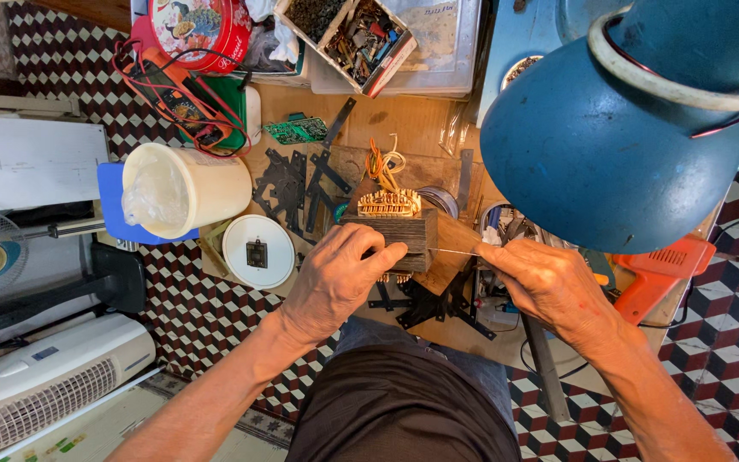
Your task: The person works on a small ornate decorative structure at a cluttered workbench, holding it steady while tapping and pressing parts with a hammer and small hand tools, repositioning the piece repeatedly and fitting components onto its surface.
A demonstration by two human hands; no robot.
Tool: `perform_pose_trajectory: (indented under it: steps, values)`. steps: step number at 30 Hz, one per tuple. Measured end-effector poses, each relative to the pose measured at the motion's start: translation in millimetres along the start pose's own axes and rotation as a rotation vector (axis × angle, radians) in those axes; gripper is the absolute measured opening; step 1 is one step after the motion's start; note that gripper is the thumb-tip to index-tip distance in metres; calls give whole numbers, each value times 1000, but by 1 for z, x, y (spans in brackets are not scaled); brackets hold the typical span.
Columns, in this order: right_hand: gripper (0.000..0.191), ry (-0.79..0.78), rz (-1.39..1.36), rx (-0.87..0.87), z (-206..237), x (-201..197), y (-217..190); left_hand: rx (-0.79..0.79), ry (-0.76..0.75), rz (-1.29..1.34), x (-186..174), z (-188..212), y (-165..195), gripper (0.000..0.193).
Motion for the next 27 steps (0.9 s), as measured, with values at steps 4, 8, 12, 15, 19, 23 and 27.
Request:
perform_pose_trajectory:
  steps: [4,8,12,15,19,23,27]
  values:
    - [36,8,7,-3,0,-3,-4,28,19,0,-3,-3,1,35]
    - [38,-13,6,14,-2,-3,-7,21,5,37,-1,-1,0,34]
    - [36,-3,26,12,-3,-5,-10,68,-14,80,2,3,-8,32]
    - [38,-3,30,3,-2,-5,-12,97,-3,81,7,8,-12,33]
    - [44,-25,92,8,1,-5,-17,97,67,39,7,13,-11,34]
    - [32,50,217,96,20,-24,-13,119,113,11,-1,17,-8,34]
    - [23,68,389,429,48,-16,30,154,116,-17,-10,20,-6,40]
Point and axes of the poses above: each hand's wrist, its own z-axis away from the middle knuckle, its own x-axis out of the palm, y = z × x, the point moved 8 cm from there along -z, towards the middle knuckle, and after that the axes turned 5 degrees about y, right-handed, at the moved point
